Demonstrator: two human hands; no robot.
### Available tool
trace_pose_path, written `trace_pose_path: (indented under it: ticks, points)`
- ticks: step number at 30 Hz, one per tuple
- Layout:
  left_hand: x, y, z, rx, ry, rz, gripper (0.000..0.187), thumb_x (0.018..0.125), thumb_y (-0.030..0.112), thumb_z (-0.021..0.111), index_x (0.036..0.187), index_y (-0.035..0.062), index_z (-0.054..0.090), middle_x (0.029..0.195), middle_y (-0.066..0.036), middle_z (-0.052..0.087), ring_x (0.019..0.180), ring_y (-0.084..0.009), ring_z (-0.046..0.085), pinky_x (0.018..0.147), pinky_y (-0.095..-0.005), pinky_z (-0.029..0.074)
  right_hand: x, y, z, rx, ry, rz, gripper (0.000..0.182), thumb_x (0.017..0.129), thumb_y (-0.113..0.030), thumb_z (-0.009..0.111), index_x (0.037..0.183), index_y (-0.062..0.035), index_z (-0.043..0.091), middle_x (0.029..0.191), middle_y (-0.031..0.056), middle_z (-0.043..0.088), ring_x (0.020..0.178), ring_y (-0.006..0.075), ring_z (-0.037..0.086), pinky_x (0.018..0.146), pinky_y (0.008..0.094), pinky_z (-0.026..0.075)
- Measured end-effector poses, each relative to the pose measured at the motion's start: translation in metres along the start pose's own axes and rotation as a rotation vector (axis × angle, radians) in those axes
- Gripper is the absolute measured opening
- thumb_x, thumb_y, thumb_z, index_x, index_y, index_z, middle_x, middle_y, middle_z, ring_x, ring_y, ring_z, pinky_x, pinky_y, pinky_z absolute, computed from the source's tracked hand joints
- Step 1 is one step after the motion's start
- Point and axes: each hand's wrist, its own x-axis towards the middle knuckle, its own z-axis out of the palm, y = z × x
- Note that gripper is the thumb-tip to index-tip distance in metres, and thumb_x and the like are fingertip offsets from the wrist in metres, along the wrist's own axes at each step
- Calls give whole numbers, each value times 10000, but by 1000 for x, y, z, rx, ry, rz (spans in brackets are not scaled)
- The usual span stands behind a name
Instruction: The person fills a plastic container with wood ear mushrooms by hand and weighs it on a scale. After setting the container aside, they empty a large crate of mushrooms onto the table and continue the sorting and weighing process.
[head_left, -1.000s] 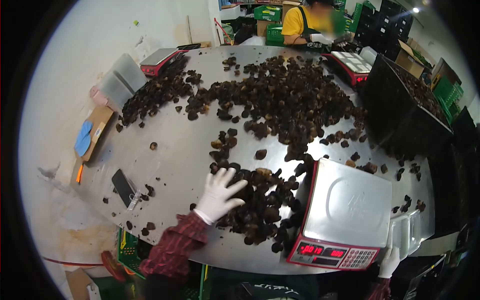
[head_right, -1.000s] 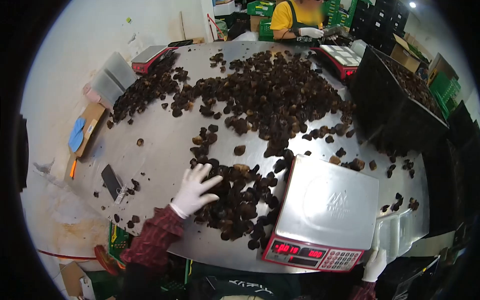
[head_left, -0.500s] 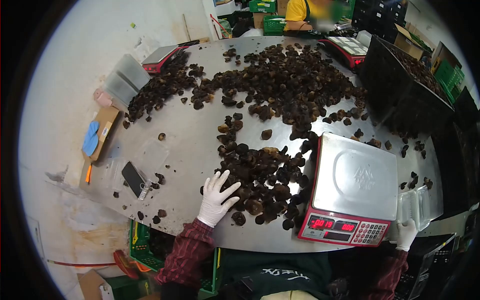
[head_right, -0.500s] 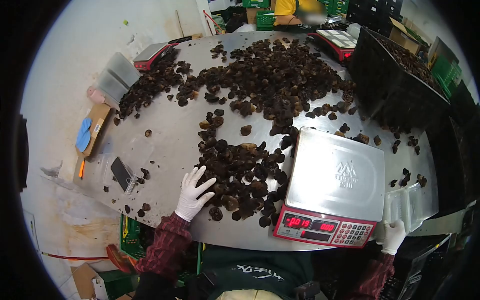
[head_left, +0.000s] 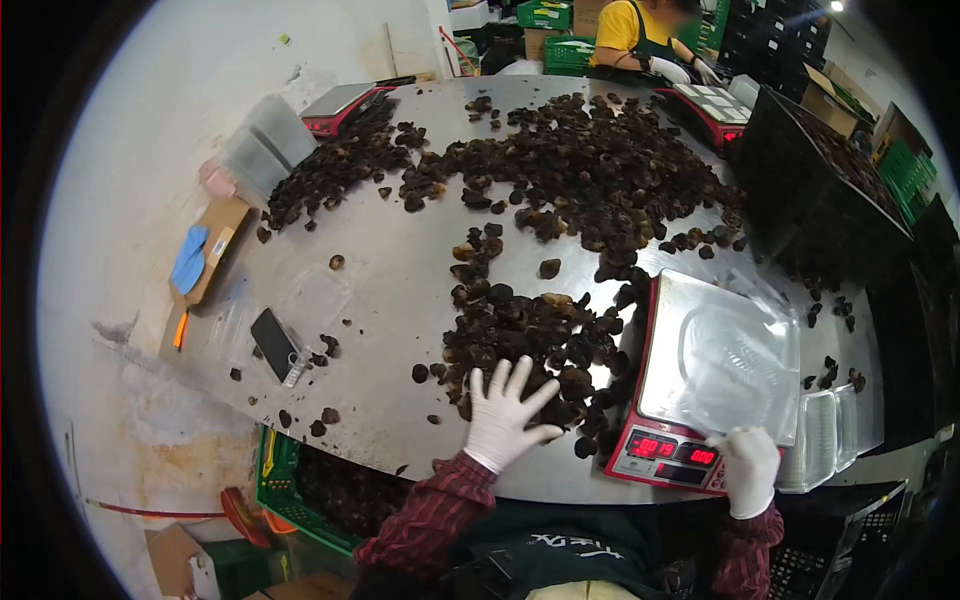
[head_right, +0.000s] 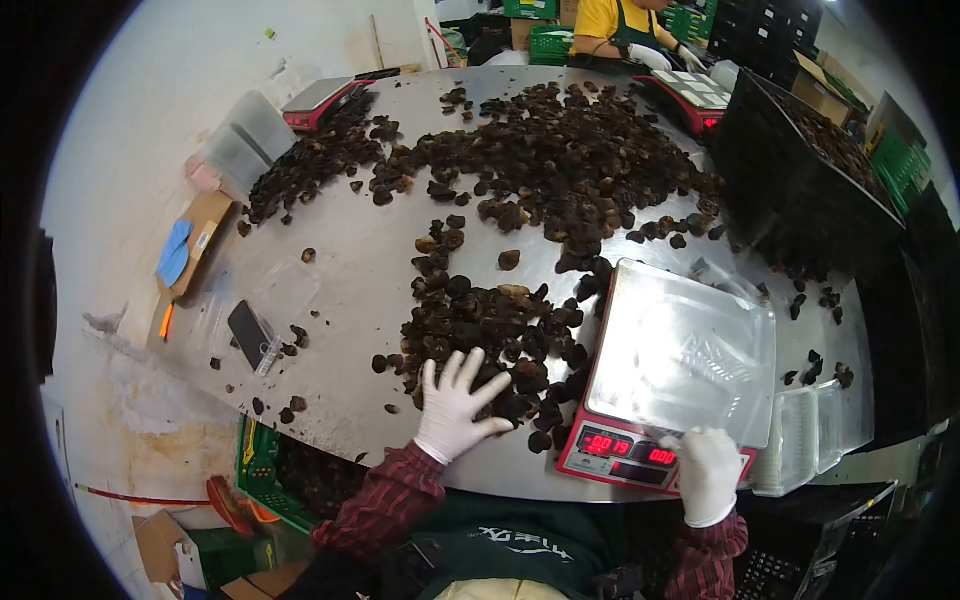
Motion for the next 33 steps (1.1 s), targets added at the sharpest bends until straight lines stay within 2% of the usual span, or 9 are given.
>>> trace_pose_path:
  ticks: [4, 7, 10, 15, 21, 26, 28, 31, 33]
  points:
    - [-26, 7, 10, -16, 69, 115, 539, 722, 475, 688, 1211, 271, 593, 1373, -108, 425, 1278, -319, 354, 1045, -593, 185, 15, -18, -5, 88, -131, 21, 296, 631, -170, 776, 836, -23, 621, 638, 83, 463, 615, 266, 488, 552, 387, 395]
    - [-43, -2, 13, 87, 171, 117, 583, 675, 494, 714, 1206, 284, 594, 1365, -105, 417, 1285, -329, 328, 1052, -602, 167, 5, -8, -7, 166, 191, 209, 471, 668, -231, 797, 1015, 7, 584, 731, 94, 465, 618, 234, 471, 554, 340, 398]
    - [-41, -5, 3, 45, 149, -22, 679, 620, 549, 728, 1238, 316, 574, 1427, -137, 346, 1302, -380, 279, 1050, -624, 143, -4, 13, -2, 184, 303, 524, 338, 804, -209, 709, 1015, 21, 580, 768, 100, 484, 623, 198, 460, 571, 312, 406]
    - [-29, 11, 3, 36, 49, 19, 693, 637, 639, 667, 1261, 359, 554, 1438, -123, 351, 1273, -386, 309, 1014, -592, 214, -11, 27, 13, 99, 239, 575, 311, 868, -245, 647, 995, 32, 583, 722, 96, 515, 587, 172, 470, 556, 307, 405]
    - [-19, -10, 24, 0, 264, 62, 321, 695, 162, 703, 1012, 190, 656, 1096, -96, 533, 971, -303, 519, 767, -416, 471, -5, 26, 20, 556, 98, 1007, 274, 921, -236, 586, 828, 21, 572, 534, 23, 453, 400, 85, 421, 398, 257, 342]
    - [6, -25, 13, -236, 364, -35, 240, 686, 28, 694, 914, 96, 668, 904, -68, 602, 825, -241, 605, 698, -313, 511, 3, 15, 10, 638, 135, 1015, 279, 921, -216, 583, 775, 22, 575, 509, 4, 427, 392, 63, 431, 369, 247, 315]
    - [20, -19, 5, -631, 468, -205, 208, 701, -25, 659, 894, 53, 664, 893, -79, 611, 820, -222, 618, 724, -294, 504, 6, 9, 6, 647, 144, 1017, 292, 920, -200, 580, 735, 25, 553, 522, 5, 431, 419, 58, 388, 399, 255, 317]
    - [51, 23, -32, -867, 495, -133, 223, 717, -62, 639, 915, 35, 670, 897, -87, 615, 818, -196, 619, 733, -264, 497, 0, 18, 18, 638, 156, 1052, 314, 918, -186, 577, 706, 42, 537, 556, 1, 452, 498, 68, 371, 461, 269, 336]
    - [73, 61, -56, -893, 497, 138, 220, 743, -43, 653, 940, 53, 669, 930, -84, 611, 822, -184, 614, 717, -265, 501, 5, 11, 19, 631, 172, 993, 311, 914, -180, 577, 708, 50, 539, 570, 14, 464, 532, 80, 374, 490, 280, 345]
